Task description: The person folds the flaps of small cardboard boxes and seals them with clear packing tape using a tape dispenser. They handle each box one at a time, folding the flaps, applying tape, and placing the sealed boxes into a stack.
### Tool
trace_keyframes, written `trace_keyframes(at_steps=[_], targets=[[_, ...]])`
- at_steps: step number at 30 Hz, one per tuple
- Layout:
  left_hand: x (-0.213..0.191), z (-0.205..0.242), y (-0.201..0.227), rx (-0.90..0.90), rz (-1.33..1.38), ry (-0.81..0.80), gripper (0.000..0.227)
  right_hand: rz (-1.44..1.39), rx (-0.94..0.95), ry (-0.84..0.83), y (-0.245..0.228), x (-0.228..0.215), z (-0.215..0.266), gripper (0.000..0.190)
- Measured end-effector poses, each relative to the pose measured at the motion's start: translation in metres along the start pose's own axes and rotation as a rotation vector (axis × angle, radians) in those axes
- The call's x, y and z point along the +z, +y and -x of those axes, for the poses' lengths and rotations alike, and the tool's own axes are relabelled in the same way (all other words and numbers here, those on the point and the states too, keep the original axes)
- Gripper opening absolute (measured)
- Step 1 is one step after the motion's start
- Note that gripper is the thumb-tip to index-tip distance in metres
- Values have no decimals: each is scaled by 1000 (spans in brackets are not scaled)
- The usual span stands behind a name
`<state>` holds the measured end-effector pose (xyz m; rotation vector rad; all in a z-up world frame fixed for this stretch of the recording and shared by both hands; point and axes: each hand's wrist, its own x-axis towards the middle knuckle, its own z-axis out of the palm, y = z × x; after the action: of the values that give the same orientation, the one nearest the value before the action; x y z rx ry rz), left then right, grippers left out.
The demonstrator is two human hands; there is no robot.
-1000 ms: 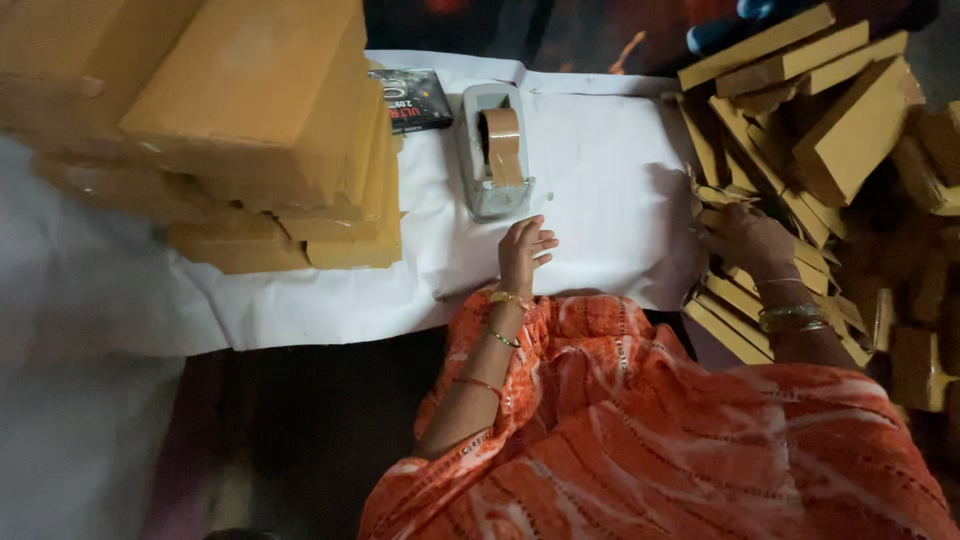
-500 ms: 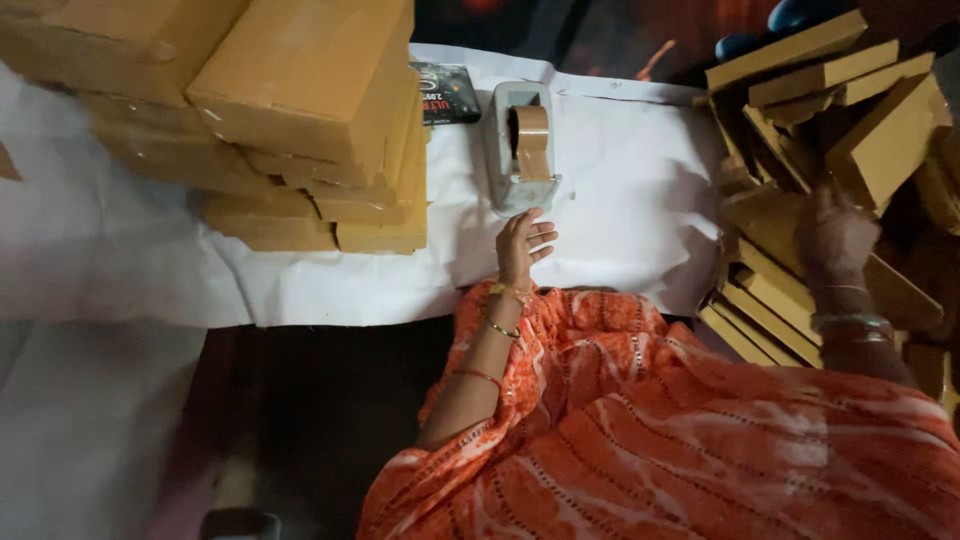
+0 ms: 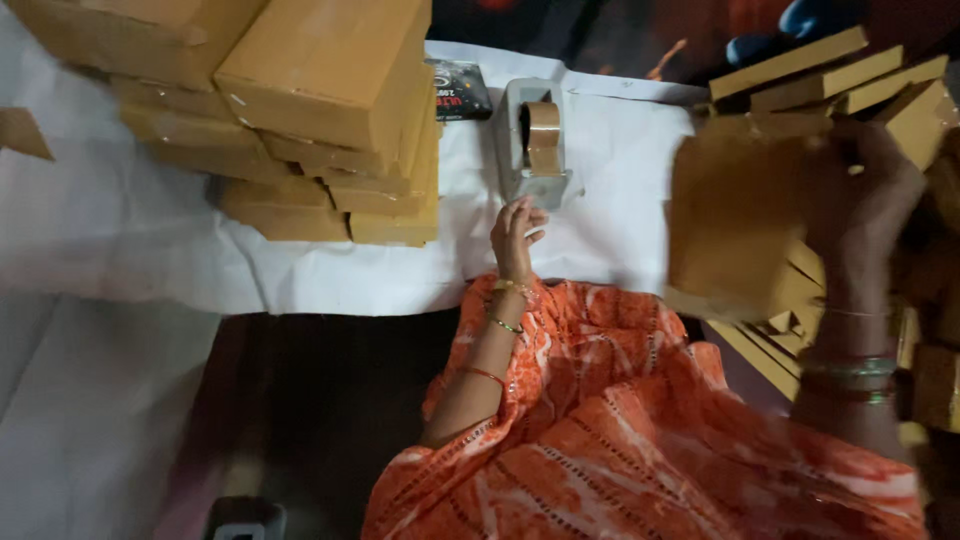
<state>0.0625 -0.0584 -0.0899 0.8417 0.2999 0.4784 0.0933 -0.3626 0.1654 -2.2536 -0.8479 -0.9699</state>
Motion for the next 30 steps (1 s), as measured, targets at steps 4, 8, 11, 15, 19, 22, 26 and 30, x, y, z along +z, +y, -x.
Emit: trace_keyframes(at_steps=[4,8,11,15,19,22,26,30], targets=[[4,14,21,303,-107,-3,56,-495,295,-2,-45,54,-6,19],[10,30,43,479,-292,0,74,-891,368,-9,-78,117,-2,9],[15,39,50,516,-544,48,88,-952,399,-77,-93,146,4,10],[20,32,47,392,-465,60,68,-880,499,-257,-87,160,11,24],[15,21,38,303,-267,137,52,-529,553,-629,-70,180,28,28],[14,20,38,395,-160,177,52,-476,396,-650,-68,190,50,24],[21,22,50,519,-346,225,101,-221,405,-610,-80,183,57,23],[27,27,61,493,-292,46,150,-59,20,-514,-108,162,34,23]])
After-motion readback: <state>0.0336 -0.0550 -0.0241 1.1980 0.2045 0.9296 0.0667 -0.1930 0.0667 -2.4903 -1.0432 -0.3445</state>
